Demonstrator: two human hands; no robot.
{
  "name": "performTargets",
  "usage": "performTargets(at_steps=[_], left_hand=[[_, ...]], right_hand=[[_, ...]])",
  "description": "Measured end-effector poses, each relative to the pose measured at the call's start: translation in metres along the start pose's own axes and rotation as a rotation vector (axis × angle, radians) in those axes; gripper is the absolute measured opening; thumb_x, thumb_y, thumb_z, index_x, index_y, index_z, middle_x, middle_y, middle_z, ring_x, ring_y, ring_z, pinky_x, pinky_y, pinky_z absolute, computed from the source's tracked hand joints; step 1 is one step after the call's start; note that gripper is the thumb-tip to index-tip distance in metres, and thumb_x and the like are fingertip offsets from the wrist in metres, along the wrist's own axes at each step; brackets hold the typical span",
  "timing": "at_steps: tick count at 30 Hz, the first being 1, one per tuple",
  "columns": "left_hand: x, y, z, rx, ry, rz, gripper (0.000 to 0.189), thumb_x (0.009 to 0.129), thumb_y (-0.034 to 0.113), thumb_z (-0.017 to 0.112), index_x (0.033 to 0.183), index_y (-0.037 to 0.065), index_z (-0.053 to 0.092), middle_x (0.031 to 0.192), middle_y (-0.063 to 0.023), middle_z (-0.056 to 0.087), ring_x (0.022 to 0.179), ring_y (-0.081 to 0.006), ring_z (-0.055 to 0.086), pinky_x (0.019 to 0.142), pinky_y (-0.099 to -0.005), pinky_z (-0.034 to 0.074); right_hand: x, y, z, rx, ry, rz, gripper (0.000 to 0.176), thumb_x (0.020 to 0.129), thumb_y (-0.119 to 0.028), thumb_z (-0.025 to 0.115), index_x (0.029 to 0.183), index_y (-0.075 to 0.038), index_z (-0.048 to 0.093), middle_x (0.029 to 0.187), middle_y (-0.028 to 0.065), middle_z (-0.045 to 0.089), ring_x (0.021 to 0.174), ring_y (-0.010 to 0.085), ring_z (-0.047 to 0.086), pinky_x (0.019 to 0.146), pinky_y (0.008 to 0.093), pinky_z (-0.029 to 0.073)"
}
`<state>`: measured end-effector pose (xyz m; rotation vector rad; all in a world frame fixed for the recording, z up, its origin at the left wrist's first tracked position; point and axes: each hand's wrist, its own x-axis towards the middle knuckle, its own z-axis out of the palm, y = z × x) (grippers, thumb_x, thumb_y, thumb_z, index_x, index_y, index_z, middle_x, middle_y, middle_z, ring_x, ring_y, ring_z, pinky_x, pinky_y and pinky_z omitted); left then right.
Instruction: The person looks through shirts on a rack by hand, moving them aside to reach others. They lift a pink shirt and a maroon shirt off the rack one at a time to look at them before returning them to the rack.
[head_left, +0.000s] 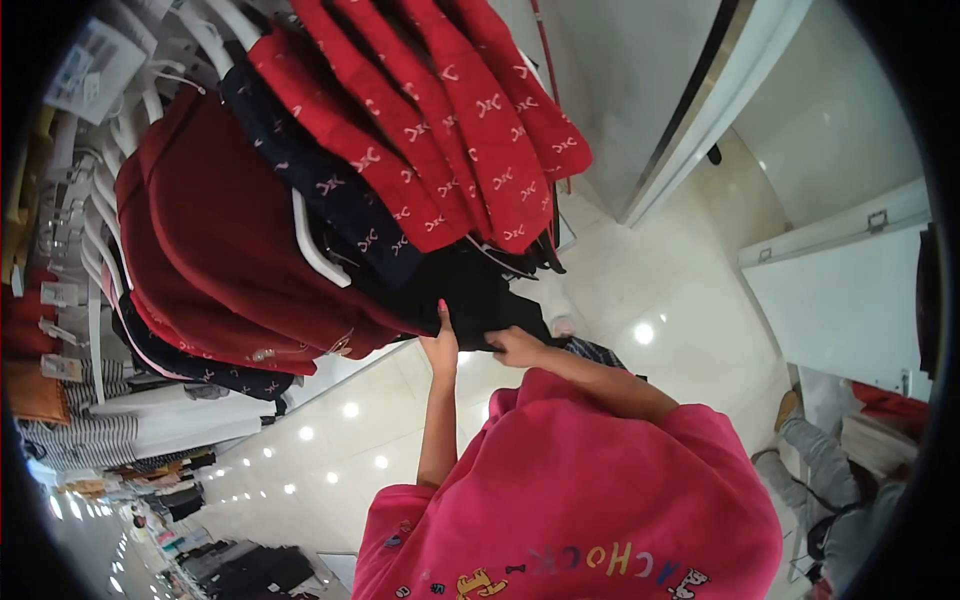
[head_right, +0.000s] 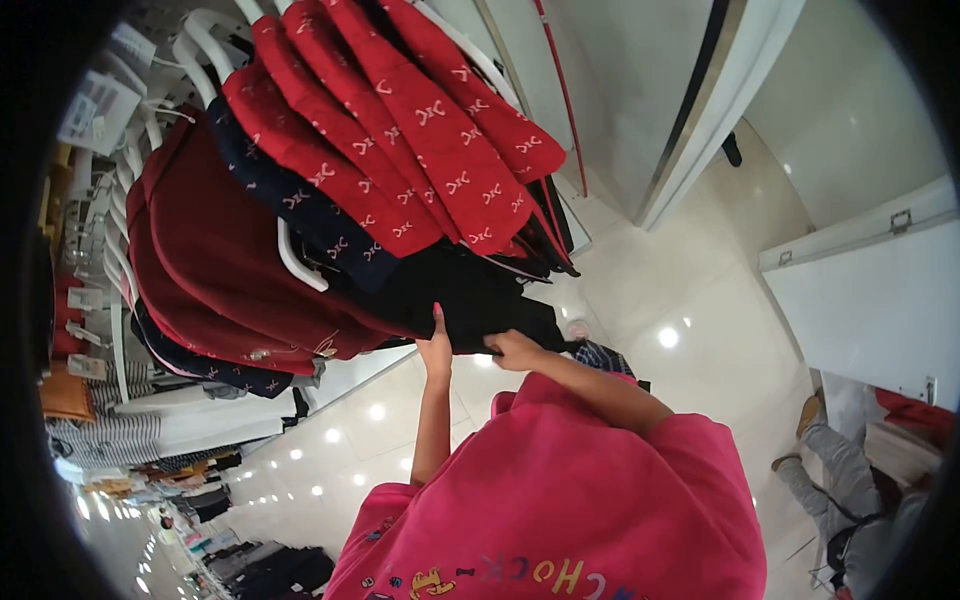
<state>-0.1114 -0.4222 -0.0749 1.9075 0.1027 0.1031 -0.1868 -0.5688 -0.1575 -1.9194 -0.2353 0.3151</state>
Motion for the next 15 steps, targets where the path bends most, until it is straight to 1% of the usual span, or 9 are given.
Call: performTargets(at_steps=[2, 3, 5, 7, 10, 11, 13, 14, 15], left_hand=[[0.001, -0.012, 0.001, -0.030, 0.000, -0.098, 0.051, 0.100, 0.036, 0.069, 0.123, -0.009, 0.063, 0.120, -0.0158, 0.069, 0.098, -0.0224, 0.065, 0.090, -0.0338, 0.051], [-0.002, -0.001, 0.003, -0.057, -0.015, -0.139, 0.050, 0.100, 0.035, 0.068, 0.124, -0.009, 0.062, 0.121, -0.0158, 0.068, 0.100, -0.0225, 0.065, 0.092, -0.0334, 0.050], [-0.014, 0.032, 0.006, -0.110, -0.039, -0.227, 0.049, 0.101, 0.034, 0.068, 0.125, -0.008, 0.061, 0.123, -0.0160, 0.067, 0.103, -0.0227, 0.064, 0.096, -0.0327, 0.048], [-0.012, 0.013, -0.002, -0.076, -0.111, -0.329, 0.048, 0.101, 0.033, 0.068, 0.124, -0.008, 0.062, 0.122, -0.0160, 0.067, 0.103, -0.0232, 0.064, 0.096, -0.0331, 0.047], [-0.006, -0.028, -0.002, -0.099, -0.115, -0.208, 0.043, 0.098, 0.026, 0.071, 0.122, -0.009, 0.062, 0.119, -0.0160, 0.069, 0.101, -0.0241, 0.065, 0.094, -0.0343, 0.049], [-0.002, -0.038, -0.003, -0.105, -0.114, -0.179, 0.042, 0.097, 0.024, 0.073, 0.121, -0.009, 0.062, 0.119, -0.0164, 0.069, 0.101, -0.0243, 0.066, 0.094, -0.0347, 0.050], [0.009, -0.059, -0.005, -0.053, -0.101, -0.046, 0.035, 0.096, 0.020, 0.072, 0.115, -0.008, 0.061, 0.100, -0.0141, 0.066, 0.079, -0.0214, 0.061, 0.072, -0.0335, 0.043], [0.017, -0.072, -0.005, 0.001, -0.085, 0.057, 0.030, 0.096, 0.019, 0.070, 0.109, -0.006, 0.060, 0.081, -0.0115, 0.063, 0.057, -0.0183, 0.056, 0.051, -0.0319, 0.036], [0.017, -0.087, -0.011, 0.037, -0.067, 0.087, 0.025, 0.095, 0.016, 0.069, 0.105, -0.005, 0.059, 0.072, -0.0106, 0.062, 0.047, -0.0172, 0.054, 0.040, -0.0314, 0.033]], right_hand=[[-0.005, 0.042, 0.010, -0.023, 0.108, 0.033, 0.027, 0.075, -0.007, 0.070, 0.098, -0.001, 0.056, 0.079, 0.0226, 0.065, 0.082, 0.0445, 0.067, 0.068, 0.0491, 0.052], [-0.007, 0.062, 0.016, -0.029, 0.236, -0.009, 0.028, 0.075, -0.007, 0.071, 0.097, -0.002, 0.054, 0.074, 0.0215, 0.063, 0.078, 0.0442, 0.067, 0.066, 0.0485, 0.052], [-0.012, 0.081, 0.014, -0.067, 0.258, 0.093, 0.030, 0.076, -0.007, 0.071, 0.099, -0.004, 0.053, 0.072, 0.0208, 0.063, 0.076, 0.0434, 0.068, 0.065, 0.0483, 0.051], [-0.014, 0.086, 0.013, -0.028, 0.231, 0.194, 0.031, 0.078, -0.007, 0.071, 0.103, -0.006, 0.052, 0.070, 0.0211, 0.064, 0.074, 0.0426, 0.068, 0.064, 0.0481, 0.052], [-0.003, 0.083, 0.018, -0.030, 0.231, 0.194, 0.030, 0.080, -0.008, 0.068, 0.105, -0.004, 0.052, 0.075, 0.0262, 0.065, 0.088, 0.0460, 0.067, 0.076, 0.0531, 0.053], [0.003, 0.084, 0.022, -0.077, 0.247, 0.221, 0.032, 0.082, -0.013, 0.068, 0.112, -0.004, 0.061, 0.084, 0.0259, 0.069, 0.092, 0.0446, 0.069, 0.080, 0.0517, 0.055], [0.018, 0.086, 0.022, -0.276, 0.040, 0.266, 0.034, 0.082, -0.015, 0.068, 0.114, -0.005, 0.066, 0.096, 0.0257, 0.070, 0.094, 0.0438, 0.069, 0.083, 0.0497, 0.056], [0.021, 0.088, 0.021, -0.370, -0.069, 0.291, 0.035, 0.081, -0.017, 0.067, 0.115, -0.005, 0.069, 0.102, 0.0255, 0.071, 0.096, 0.0434, 0.069, 0.084, 0.0486, 0.057], [0.018, 0.089, 0.019, -0.323, -0.107, 0.341, 0.034, 0.081, -0.017, 0.067, 0.113, -0.006, 0.071, 0.106, 0.0249, 0.071, 0.097, 0.0430, 0.069, 0.084, 0.0481, 0.057]])
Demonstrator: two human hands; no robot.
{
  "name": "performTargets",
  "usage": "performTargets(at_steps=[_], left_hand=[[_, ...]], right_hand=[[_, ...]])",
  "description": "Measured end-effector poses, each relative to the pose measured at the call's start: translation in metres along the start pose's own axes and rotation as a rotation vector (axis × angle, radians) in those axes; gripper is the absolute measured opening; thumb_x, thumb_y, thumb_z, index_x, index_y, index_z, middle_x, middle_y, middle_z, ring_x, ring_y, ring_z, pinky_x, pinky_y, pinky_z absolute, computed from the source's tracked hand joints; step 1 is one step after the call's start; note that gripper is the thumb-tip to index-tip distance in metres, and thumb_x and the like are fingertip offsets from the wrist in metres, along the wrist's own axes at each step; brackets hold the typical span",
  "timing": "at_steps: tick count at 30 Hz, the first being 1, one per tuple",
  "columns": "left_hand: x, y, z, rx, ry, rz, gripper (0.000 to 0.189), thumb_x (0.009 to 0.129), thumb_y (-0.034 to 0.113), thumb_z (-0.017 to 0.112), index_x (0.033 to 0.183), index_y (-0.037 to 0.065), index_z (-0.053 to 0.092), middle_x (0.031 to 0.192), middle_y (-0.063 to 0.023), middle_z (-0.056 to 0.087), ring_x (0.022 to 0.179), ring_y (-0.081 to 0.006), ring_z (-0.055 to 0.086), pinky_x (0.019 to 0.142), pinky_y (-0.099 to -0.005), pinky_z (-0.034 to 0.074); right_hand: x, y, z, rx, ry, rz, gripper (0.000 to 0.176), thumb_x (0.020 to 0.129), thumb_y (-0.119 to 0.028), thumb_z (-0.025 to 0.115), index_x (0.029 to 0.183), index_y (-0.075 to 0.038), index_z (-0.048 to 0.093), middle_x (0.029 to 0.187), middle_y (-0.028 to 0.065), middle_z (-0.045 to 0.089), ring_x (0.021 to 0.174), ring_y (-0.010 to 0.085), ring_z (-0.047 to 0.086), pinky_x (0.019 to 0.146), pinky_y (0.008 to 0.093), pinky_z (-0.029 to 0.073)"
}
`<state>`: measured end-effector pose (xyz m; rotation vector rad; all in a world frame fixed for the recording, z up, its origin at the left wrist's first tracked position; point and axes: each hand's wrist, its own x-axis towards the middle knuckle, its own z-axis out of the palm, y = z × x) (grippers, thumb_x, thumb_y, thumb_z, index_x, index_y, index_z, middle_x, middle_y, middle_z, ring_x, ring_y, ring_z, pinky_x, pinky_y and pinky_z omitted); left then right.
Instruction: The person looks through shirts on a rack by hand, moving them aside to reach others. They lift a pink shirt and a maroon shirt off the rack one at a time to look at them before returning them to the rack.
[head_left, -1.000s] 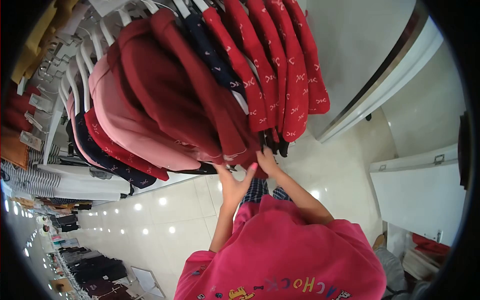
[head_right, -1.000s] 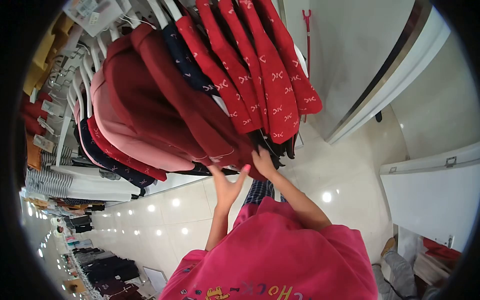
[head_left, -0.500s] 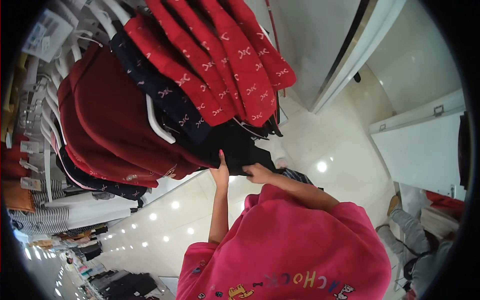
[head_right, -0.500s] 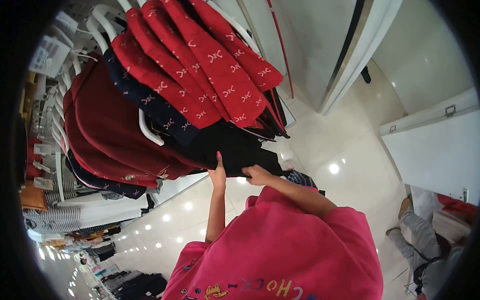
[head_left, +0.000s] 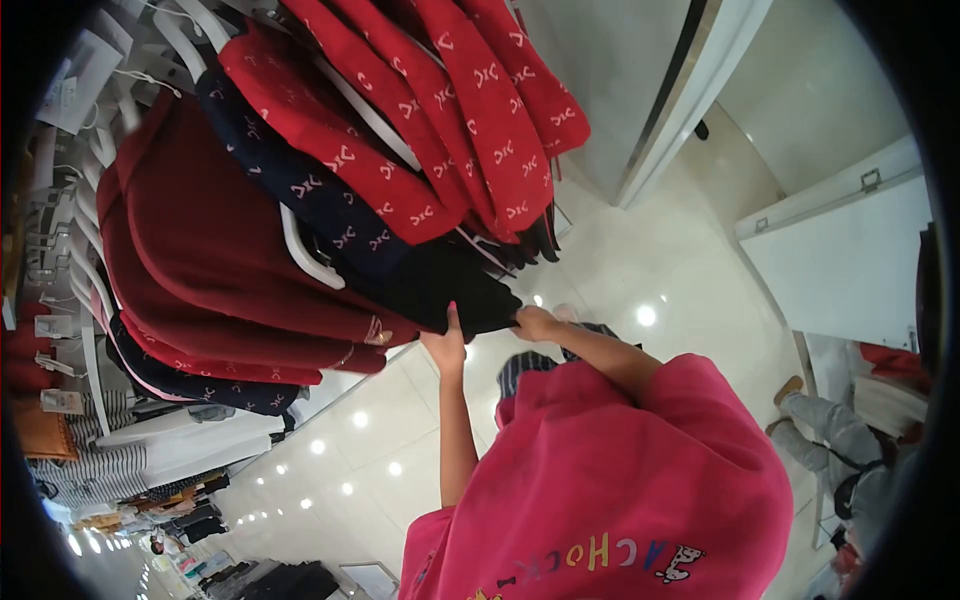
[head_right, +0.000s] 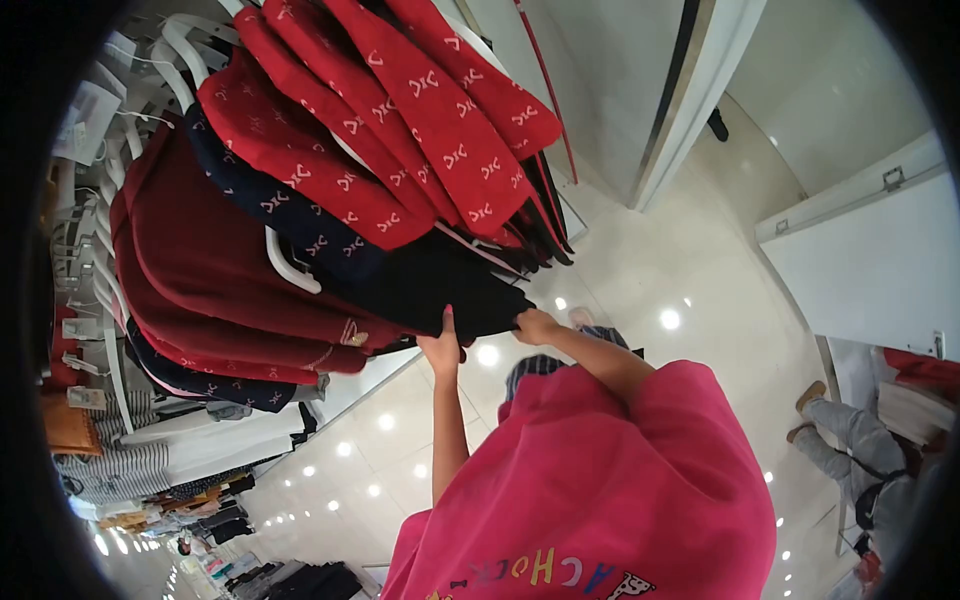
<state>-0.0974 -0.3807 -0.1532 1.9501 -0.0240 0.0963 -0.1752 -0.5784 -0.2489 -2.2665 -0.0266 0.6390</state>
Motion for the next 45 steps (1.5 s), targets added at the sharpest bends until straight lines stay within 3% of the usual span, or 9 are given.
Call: performTargets(at_steps=[2, 7, 13, 19, 28, 31, 35, 42, 45], left_hand=[[-0.001, -0.026, -0.010, 0.047, 0.040, 0.000, 0.016, 0.093, 0.007, 0.067, 0.098, -0.005, 0.059, 0.064, -0.0105, 0.062, 0.037, -0.0171, 0.053, 0.030, -0.0316, 0.031], [0.019, 0.000, -0.020, 0.131, 0.047, -0.188, 0.029, 0.071, -0.005, 0.077, 0.097, -0.010, 0.066, 0.093, -0.0172, 0.073, 0.084, -0.0295, 0.072, 0.081, -0.0402, 0.055], [0.022, 0.059, -0.015, 0.033, 0.058, 0.012, 0.021, 0.078, -0.009, 0.069, 0.097, -0.007, 0.060, 0.077, -0.0177, 0.068, 0.046, -0.0256, 0.063, 0.038, -0.0364, 0.043], [0.033, 0.024, -0.016, 0.098, 0.050, 0.084, 0.029, 0.073, -0.004, 0.075, 0.099, -0.012, 0.065, 0.097, -0.0201, 0.073, 0.091, -0.0351, 0.071, 0.087, -0.0422, 0.053], [0.024, 0.029, -0.049, 0.078, 0.016, 0.016, 0.030, 0.074, -0.006, 0.074, 0.101, -0.012, 0.064, 0.101, -0.0207, 0.073, 0.088, -0.0301, 0.070, 0.086, -0.0402, 0.053], [0.019, 0.044, -0.053, 0.000, 0.012, -0.079, 0.027, 0.074, -0.004, 0.075, 0.098, -0.012, 0.064, 0.101, -0.0200, 0.073, 0.087, -0.0298, 0.070, 0.086, -0.0401, 0.053], [0.023, 0.022, -0.047, 0.081, 0.040, 0.007, 0.027, 0.074, -0.004, 0.075, 0.097, -0.013, 0.064, 0.101, -0.0203, 0.073, 0.087, -0.0302, 0.070, 0.086, -0.0409, 0.053], [0.019, 0.027, -0.044, 0.060, 0.018, 0.017, 0.027, 0.074, -0.004, 0.075, 0.097, -0.013, 0.064, 0.102, -0.0213, 0.073, 0.088, -0.0311, 0.071, 0.087, -0.0413, 0.053], [0.020, 0.019, -0.046, 0.058, 0.024, 0.018, 0.024, 0.074, -0.006, 0.074, 0.096, -0.012, 0.064, 0.101, -0.0201, 0.073, 0.087, -0.0309, 0.070, 0.085, -0.0408, 0.053]], right_hand=[[-0.011, 0.005, -0.007, 0.077, -0.101, 0.075, 0.032, 0.080, -0.019, 0.067, 0.108, -0.007, 0.074, 0.113, 0.0237, 0.070, 0.098, 0.0421, 0.070, 0.085, 0.0471, 0.058], [0.007, 0.126, 0.015, 0.104, 0.053, 0.394, 0.071, 0.080, -0.034, 0.073, 0.141, -0.003, 0.054, 0.138, 0.0261, 0.058, 0.130, 0.0386, 0.054, 0.108, 0.0462, 0.046], [0.007, 0.052, -0.142, 0.175, 0.876, 0.288, 0.105, 0.067, -0.041, 0.090, 0.150, -0.005, 0.035, 0.138, 0.0259, 0.053, 0.130, 0.0411, 0.051, 0.109, 0.0473, 0.045], [0.053, 0.070, -0.190, 0.060, 1.077, 0.271, 0.047, 0.083, -0.032, 0.080, 0.123, -0.010, 0.068, 0.137, 0.0219, 0.059, 0.128, 0.0417, 0.053, 0.106, 0.0472, 0.046], [0.021, 0.099, -0.160, 0.656, 1.497, 0.549, 0.034, 0.081, -0.013, 0.073, 0.109, -0.003, 0.058, 0.100, 0.0240, 0.069, 0.094, 0.0430, 0.066, 0.083, 0.0524, 0.051], [0.041, 0.099, -0.134, 0.321, 1.808, 0.836, 0.036, 0.078, -0.018, 0.077, 0.106, -0.002, 0.062, 0.088, 0.0187, 0.071, 0.086, 0.0428, 0.067, 0.082, 0.0512, 0.053], [0.032, 0.095, -0.130, 0.428, 0.463, 0.225, 0.059, 0.059, -0.028, 0.090, 0.110, -0.002, 0.074, 0.111, 0.0245, 0.072, 0.100, 0.0347, 0.072, 0.090, 0.0432, 0.057], [0.084, 0.042, -0.131, 0.168, 1.285, 0.368, 0.041, 0.076, -0.031, 0.082, 0.109, -0.007, 0.073, 0.096, 0.0234, 0.073, 0.091, 0.0321, 0.075, 0.084, 0.0403, 0.059], [0.073, 0.042, -0.150, 0.780, 0.978, 0.365, 0.023, 0.090, -0.023, 0.067, 0.105, -0.006, 0.072, 0.076, 0.0176, 0.072, 0.070, 0.0291, 0.075, 0.074, 0.0401, 0.061]])
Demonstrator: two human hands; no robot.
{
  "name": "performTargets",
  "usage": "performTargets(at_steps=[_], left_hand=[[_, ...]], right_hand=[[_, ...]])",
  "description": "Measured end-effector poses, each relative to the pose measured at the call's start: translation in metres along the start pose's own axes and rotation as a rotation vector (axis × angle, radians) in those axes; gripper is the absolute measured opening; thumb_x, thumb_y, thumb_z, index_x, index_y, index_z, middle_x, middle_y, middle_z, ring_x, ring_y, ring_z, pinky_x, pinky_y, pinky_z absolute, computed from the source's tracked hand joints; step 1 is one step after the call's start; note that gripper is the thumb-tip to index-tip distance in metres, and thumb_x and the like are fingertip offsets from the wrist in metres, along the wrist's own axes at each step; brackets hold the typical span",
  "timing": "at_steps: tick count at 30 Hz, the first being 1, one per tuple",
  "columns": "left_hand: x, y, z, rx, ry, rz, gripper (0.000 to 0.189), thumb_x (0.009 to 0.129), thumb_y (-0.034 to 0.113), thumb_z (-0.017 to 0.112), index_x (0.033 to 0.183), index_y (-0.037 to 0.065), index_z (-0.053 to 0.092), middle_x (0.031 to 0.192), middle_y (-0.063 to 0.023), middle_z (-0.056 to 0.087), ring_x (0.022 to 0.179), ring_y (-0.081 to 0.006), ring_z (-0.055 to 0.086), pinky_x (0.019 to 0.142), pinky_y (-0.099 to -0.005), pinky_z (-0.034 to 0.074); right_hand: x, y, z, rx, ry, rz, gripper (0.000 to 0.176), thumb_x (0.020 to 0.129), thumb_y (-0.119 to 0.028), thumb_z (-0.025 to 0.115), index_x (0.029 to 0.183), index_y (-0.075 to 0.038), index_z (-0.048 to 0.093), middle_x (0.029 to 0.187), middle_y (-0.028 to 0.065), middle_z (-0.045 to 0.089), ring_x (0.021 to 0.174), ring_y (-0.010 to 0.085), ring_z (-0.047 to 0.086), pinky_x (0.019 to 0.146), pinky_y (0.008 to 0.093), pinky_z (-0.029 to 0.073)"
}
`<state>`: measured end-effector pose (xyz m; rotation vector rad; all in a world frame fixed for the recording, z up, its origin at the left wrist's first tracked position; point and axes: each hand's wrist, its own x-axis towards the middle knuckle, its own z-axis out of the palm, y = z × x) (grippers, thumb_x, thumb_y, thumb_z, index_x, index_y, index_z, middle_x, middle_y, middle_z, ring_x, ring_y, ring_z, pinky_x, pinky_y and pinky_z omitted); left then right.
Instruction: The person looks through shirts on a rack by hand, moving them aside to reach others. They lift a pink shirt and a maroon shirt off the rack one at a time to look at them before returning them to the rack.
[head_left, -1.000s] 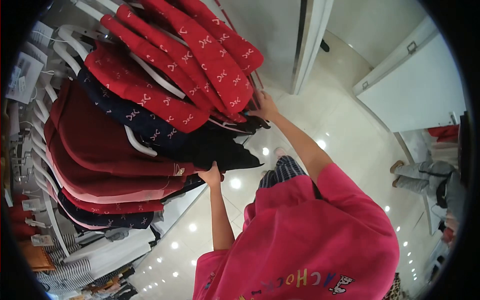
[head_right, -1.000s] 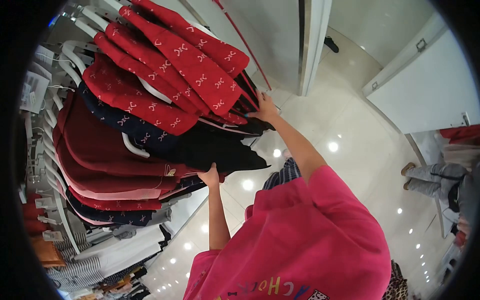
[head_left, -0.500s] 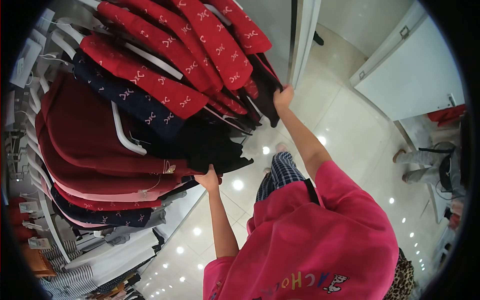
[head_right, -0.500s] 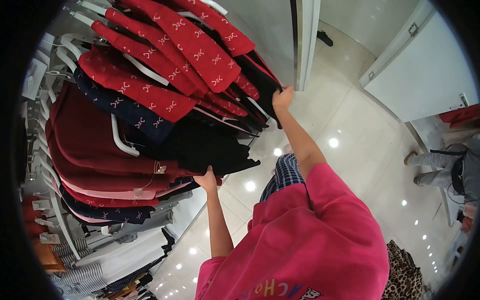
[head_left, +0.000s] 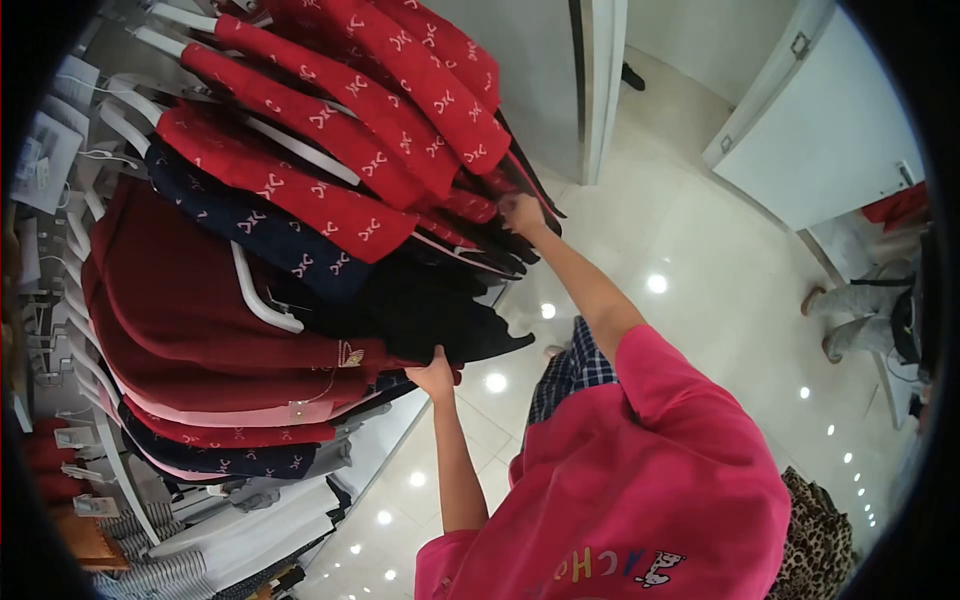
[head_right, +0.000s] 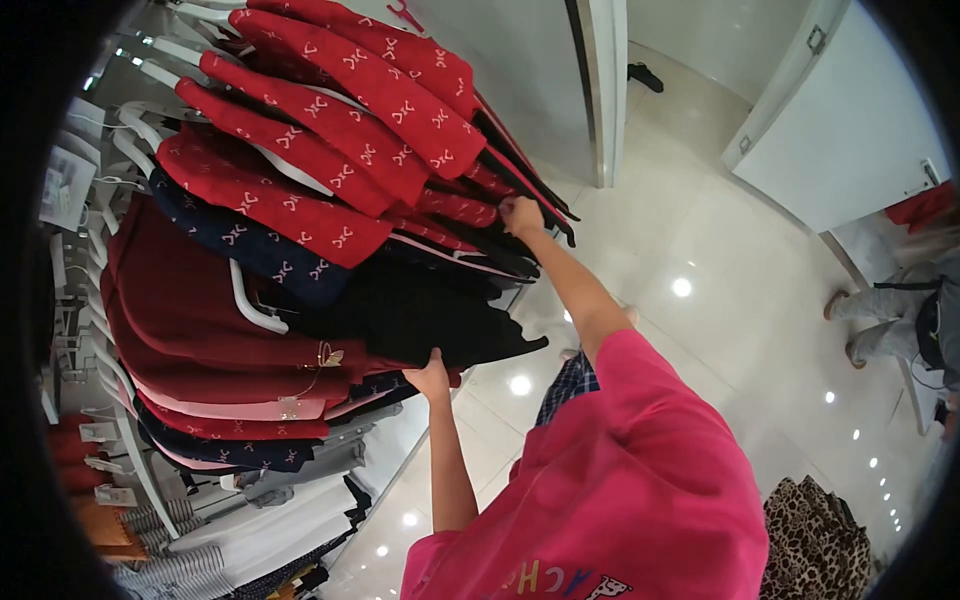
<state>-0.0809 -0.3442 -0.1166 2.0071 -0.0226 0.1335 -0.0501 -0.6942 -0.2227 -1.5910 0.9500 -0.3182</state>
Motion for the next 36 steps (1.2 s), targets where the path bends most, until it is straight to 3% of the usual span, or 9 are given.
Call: performTargets(at_steps=[2, 4, 9, 11, 14, 23, 27, 32, 36], left_hand=[[0.003, -0.010, -0.004, -0.029, -0.032, -0.005, 0.023, 0.075, -0.007, 0.073, 0.095, -0.012, 0.064, 0.100, -0.0194, 0.073, 0.086, -0.0308, 0.070, 0.085, -0.0404, 0.053], [-0.003, 0.005, -0.005, -0.037, -0.038, -0.030, 0.021, 0.076, -0.007, 0.072, 0.095, -0.012, 0.064, 0.100, -0.0181, 0.072, 0.086, -0.0289, 0.070, 0.085, -0.0390, 0.053], [-0.004, -0.003, 0.006, -0.035, -0.031, 0.023, 0.022, 0.077, -0.006, 0.072, 0.096, -0.013, 0.065, 0.101, -0.0175, 0.073, 0.087, -0.0258, 0.069, 0.085, -0.0377, 0.053], [-0.005, 0.001, 0.013, -0.052, -0.011, 0.003, 0.022, 0.077, -0.006, 0.072, 0.096, -0.013, 0.065, 0.101, -0.0173, 0.073, 0.087, -0.0256, 0.070, 0.084, -0.0378, 0.053], [-0.003, -0.007, 0.017, -0.057, -0.045, 0.012, 0.023, 0.077, -0.005, 0.073, 0.097, -0.013, 0.065, 0.101, -0.0172, 0.073, 0.087, -0.0257, 0.070, 0.085, -0.0377, 0.053], [-0.011, 0.025, 0.007, -0.113, -0.096, -0.058, 0.028, 0.079, 0.001, 0.082, 0.098, -0.010, 0.066, 0.099, -0.0151, 0.073, 0.084, -0.0233, 0.070, 0.083, -0.0368, 0.054], [-0.012, 0.048, 0.004, -0.194, -0.208, 0.007, 0.038, 0.076, 0.010, 0.091, 0.100, -0.005, 0.067, 0.099, -0.0113, 0.072, 0.085, -0.0204, 0.068, 0.084, -0.0357, 0.053], [-0.006, 0.030, 0.005, -0.247, -0.175, 0.088, 0.038, 0.080, 0.013, 0.089, 0.107, -0.004, 0.067, 0.108, -0.0107, 0.072, 0.095, -0.0193, 0.067, 0.090, -0.0342, 0.051], [-0.001, 0.020, 0.019, -0.248, -0.080, 0.105, 0.026, 0.091, 0.014, 0.079, 0.105, -0.005, 0.069, 0.105, -0.0119, 0.074, 0.092, -0.0198, 0.069, 0.087, -0.0336, 0.052]], right_hand=[[0.010, 0.018, -0.002, 0.006, 0.166, -0.024, 0.022, 0.094, -0.020, 0.062, 0.099, -0.001, 0.072, 0.076, 0.0162, 0.073, 0.059, 0.0283, 0.074, 0.052, 0.0392, 0.059], [0.006, 0.033, 0.005, -0.250, 0.511, 0.059, 0.022, 0.093, -0.023, 0.061, 0.094, -0.004, 0.072, 0.069, 0.0130, 0.072, 0.068, 0.0279, 0.075, 0.058, 0.0415, 0.060], [-0.037, 0.059, 0.014, -0.225, -0.571, 0.021, 0.073, 0.075, -0.041, 0.084, 0.136, -0.009, 0.060, 0.102, 0.0205, 0.073, 0.093, 0.0396, 0.073, 0.084, 0.0453, 0.059], [-0.042, 0.079, 0.049, -0.466, -0.251, -0.371, 0.120, 0.060, -0.051, 0.091, 0.156, -0.010, 0.034, 0.135, 0.0256, 0.060, 0.119, 0.0393, 0.064, 0.099, 0.0475, 0.054], [-0.072, 0.008, 0.048, -0.406, -0.306, -0.039, 0.132, 0.058, -0.059, 0.090, 0.160, -0.013, 0.020, 0.154, 0.0278, 0.039, 0.131, 0.0403, 0.055, 0.107, 0.0471, 0.048], [-0.066, 0.002, 0.071, -0.460, -0.026, 0.054, 0.037, 0.093, -0.038, 0.065, 0.117, -0.011, 0.069, 0.098, 0.0185, 0.074, 0.097, 0.0395, 0.071, 0.081, 0.0499, 0.058], [-0.082, 0.039, 0.076, -0.250, 0.151, 0.094, 0.040, 0.094, -0.037, 0.065, 0.127, -0.015, 0.063, 0.105, 0.0223, 0.073, 0.100, 0.0410, 0.070, 0.084, 0.0522, 0.057], [-0.158, 0.022, 0.076, 0.300, -0.786, -0.117, 0.090, 0.094, -0.053, 0.066, 0.162, -0.009, 0.026, 0.150, 0.0169, 0.052, 0.138, 0.0269, 0.047, 0.117, 0.0361, 0.033], [-0.187, -0.026, 0.058, 0.262, -0.677, -0.272, 0.073, 0.091, -0.041, 0.074, 0.149, -0.003, 0.048, 0.136, 0.0201, 0.063, 0.127, 0.0276, 0.060, 0.109, 0.0357, 0.043]])
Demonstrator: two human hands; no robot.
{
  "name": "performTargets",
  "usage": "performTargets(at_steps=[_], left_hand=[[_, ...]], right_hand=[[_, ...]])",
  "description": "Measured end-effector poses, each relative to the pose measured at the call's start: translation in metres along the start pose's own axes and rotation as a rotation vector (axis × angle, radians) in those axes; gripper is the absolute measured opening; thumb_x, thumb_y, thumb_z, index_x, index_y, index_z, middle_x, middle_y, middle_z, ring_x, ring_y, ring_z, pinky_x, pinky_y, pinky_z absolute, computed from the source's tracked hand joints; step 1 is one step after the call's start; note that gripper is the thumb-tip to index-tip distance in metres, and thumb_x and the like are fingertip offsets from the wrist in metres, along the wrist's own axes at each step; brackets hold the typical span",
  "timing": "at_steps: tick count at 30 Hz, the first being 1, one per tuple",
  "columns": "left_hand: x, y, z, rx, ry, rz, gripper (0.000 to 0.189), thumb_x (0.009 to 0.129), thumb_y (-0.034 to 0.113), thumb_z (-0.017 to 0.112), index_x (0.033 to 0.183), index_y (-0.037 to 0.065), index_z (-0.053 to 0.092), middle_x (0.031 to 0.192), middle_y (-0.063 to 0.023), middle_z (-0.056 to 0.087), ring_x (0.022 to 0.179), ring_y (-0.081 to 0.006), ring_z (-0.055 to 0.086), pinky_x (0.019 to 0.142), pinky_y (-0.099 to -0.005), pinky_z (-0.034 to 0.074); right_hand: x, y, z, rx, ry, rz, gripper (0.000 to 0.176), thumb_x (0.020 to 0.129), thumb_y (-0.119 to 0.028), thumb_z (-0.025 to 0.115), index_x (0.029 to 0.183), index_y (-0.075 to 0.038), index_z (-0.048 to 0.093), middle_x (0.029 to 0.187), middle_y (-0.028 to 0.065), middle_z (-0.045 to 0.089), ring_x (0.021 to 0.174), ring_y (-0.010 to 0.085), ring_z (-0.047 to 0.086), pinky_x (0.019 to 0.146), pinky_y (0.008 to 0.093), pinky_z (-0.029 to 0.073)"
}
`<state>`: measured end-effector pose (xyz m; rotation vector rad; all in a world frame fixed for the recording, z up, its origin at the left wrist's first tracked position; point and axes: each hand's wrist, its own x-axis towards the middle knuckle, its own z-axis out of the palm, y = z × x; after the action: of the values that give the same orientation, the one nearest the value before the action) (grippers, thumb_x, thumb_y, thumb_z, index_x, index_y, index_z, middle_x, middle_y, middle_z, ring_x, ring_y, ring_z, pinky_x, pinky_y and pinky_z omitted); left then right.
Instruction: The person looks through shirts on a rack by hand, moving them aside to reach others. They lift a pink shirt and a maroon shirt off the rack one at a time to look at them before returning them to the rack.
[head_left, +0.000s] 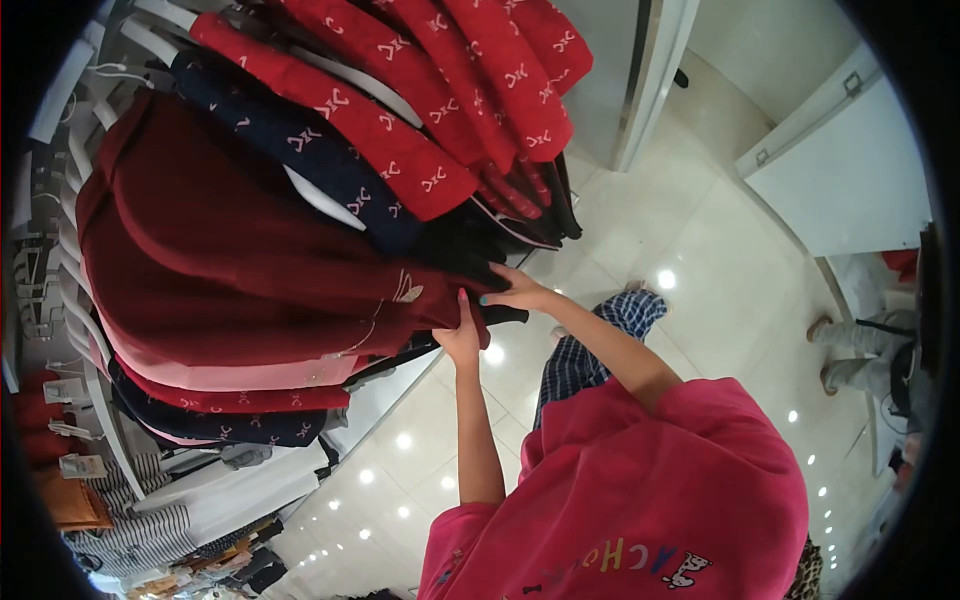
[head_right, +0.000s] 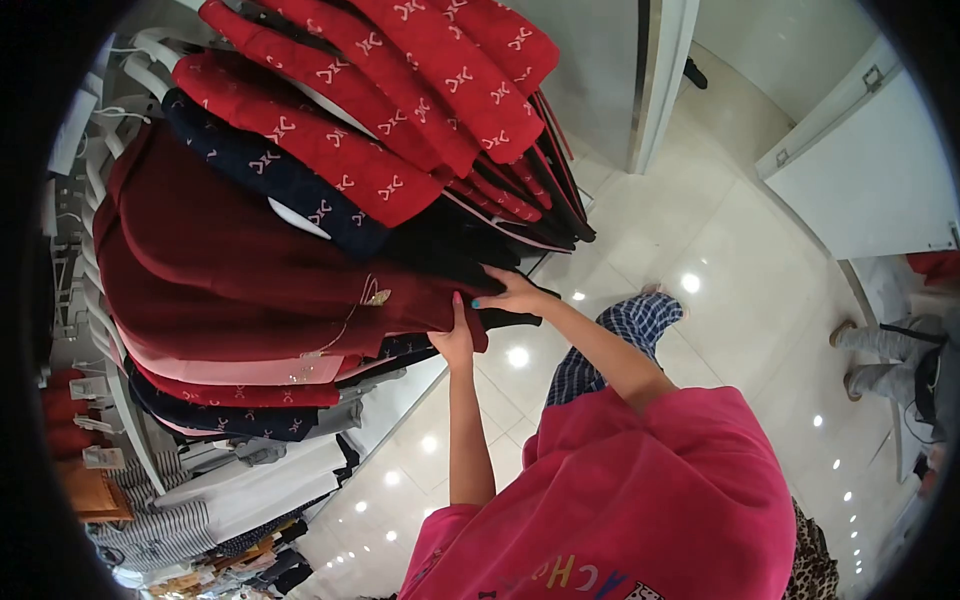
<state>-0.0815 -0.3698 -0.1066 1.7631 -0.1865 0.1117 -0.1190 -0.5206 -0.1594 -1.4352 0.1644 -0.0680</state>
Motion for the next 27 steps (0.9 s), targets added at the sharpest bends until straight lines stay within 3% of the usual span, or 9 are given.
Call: performTargets(at_steps=[2, 6, 12, 15, 18, 21, 24, 25, 27], left_hand=[[0.001, -0.003, -0.001, 0.023, 0.005, -0.015, 0.024, 0.091, 0.015, 0.079, 0.101, -0.005, 0.070, 0.100, -0.0114, 0.075, 0.088, -0.0202, 0.069, 0.085, -0.0334, 0.052], [0.007, -0.001, -0.014, 0.245, -0.022, -0.050, 0.034, 0.088, 0.016, 0.082, 0.107, -0.010, 0.068, 0.110, -0.0200, 0.074, 0.099, -0.0268, 0.071, 0.091, -0.0372, 0.052], [0.023, -0.029, -0.049, 0.453, 0.135, 0.138, 0.030, 0.087, 0.016, 0.080, 0.098, -0.009, 0.069, 0.096, -0.0239, 0.074, 0.089, -0.0428, 0.071, 0.080, -0.0410, 0.054], [0.026, -0.012, -0.065, 0.449, 0.105, -0.033, 0.033, 0.086, 0.018, 0.081, 0.098, -0.009, 0.068, 0.096, -0.0226, 0.074, 0.087, -0.0354, 0.072, 0.081, -0.0410, 0.053], [0.027, -0.035, -0.080, 0.380, 0.061, -0.031, 0.034, 0.084, 0.016, 0.084, 0.100, -0.010, 0.068, 0.100, -0.0202, 0.075, 0.091, -0.0257, 0.072, 0.085, -0.0375, 0.053], [0.012, -0.043, -0.077, 0.221, 0.045, 0.058, 0.033, 0.083, 0.010, 0.085, 0.101, -0.011, 0.068, 0.103, -0.0196, 0.076, 0.094, -0.0230, 0.072, 0.086, -0.0352, 0.054], [-0.008, -0.058, -0.070, 0.183, 0.008, -0.067, 0.050, 0.083, 0.015, 0.085, 0.118, -0.010, 0.059, 0.111, -0.0212, 0.072, 0.097, -0.0265, 0.070, 0.090, -0.0349, 0.051], [-0.015, -0.063, -0.067, 0.203, 0.003, -0.120, 0.055, 0.084, 0.014, 0.083, 0.125, -0.008, 0.054, 0.112, -0.0235, 0.071, 0.100, -0.0310, 0.070, 0.090, -0.0359, 0.052], [-0.028, -0.045, -0.054, 0.260, 0.031, -0.109, 0.063, 0.085, 0.014, 0.079, 0.135, -0.006, 0.047, 0.112, -0.0269, 0.070, 0.103, -0.0378, 0.070, 0.089, -0.0379, 0.052]], right_hand=[[0.015, 0.029, 0.003, -0.244, 0.162, -0.002, 0.056, 0.088, -0.029, 0.077, 0.133, 0.001, 0.062, 0.124, 0.0253, 0.069, 0.119, 0.0338, 0.066, 0.103, 0.0368, 0.049], [0.040, 0.072, -0.007, -0.317, 0.458, -0.076, 0.044, 0.091, -0.018, 0.069, 0.130, 0.001, 0.063, 0.123, 0.0292, 0.066, 0.119, 0.0416, 0.063, 0.101, 0.0395, 0.050], [0.041, 0.078, -0.060, -0.368, 0.807, -0.211, 0.033, 0.093, -0.007, 0.060, 0.126, -0.001, 0.064, 0.110, 0.0286, 0.068, 0.109, 0.0413, 0.068, 0.092, 0.0421, 0.052], [0.015, 0.048, -0.105, -0.386, 0.682, -0.021, 0.029, 0.095, -0.002, 0.056, 0.122, -0.004, 0.064, 0.092, 0.0270, 0.068, 0.090, 0.0372, 0.073, 0.078, 0.0400, 0.055], [-0.014, 0.024, -0.125, -0.572, 0.715, -0.135, 0.030, 0.097, -0.001, 0.055, 0.126, -0.004, 0.060, 0.090, 0.0196, 0.070, 0.072, 0.0339, 0.065, 0.068, 0.0354, 0.050], [-0.039, -0.005, -0.109, -0.603, 0.808, -0.220, 0.037, 0.095, 0.004, 0.054, 0.131, -0.006, 0.056, 0.098, 0.0211, 0.070, 0.080, 0.0377, 0.068, 0.073, 0.0376, 0.053], [-0.059, 0.008, -0.100, -0.894, 0.651, -0.477, 0.044, 0.091, 0.009, 0.056, 0.132, -0.008, 0.052, 0.113, 0.0231, 0.066, 0.089, 0.0402, 0.069, 0.078, 0.0403, 0.055], [-0.066, 0.014, -0.094, -0.906, 0.509, -0.411, 0.044, 0.088, 0.009, 0.056, 0.129, -0.009, 0.055, 0.130, 0.0217, 0.059, 0.106, 0.0431, 0.065, 0.088, 0.0457, 0.055], [-0.076, 0.024, -0.073, -0.937, 0.353, -0.411, 0.043, 0.088, 0.009, 0.056, 0.126, -0.011, 0.057, 0.134, 0.0199, 0.058, 0.108, 0.0427, 0.065, 0.087, 0.0452, 0.056]])
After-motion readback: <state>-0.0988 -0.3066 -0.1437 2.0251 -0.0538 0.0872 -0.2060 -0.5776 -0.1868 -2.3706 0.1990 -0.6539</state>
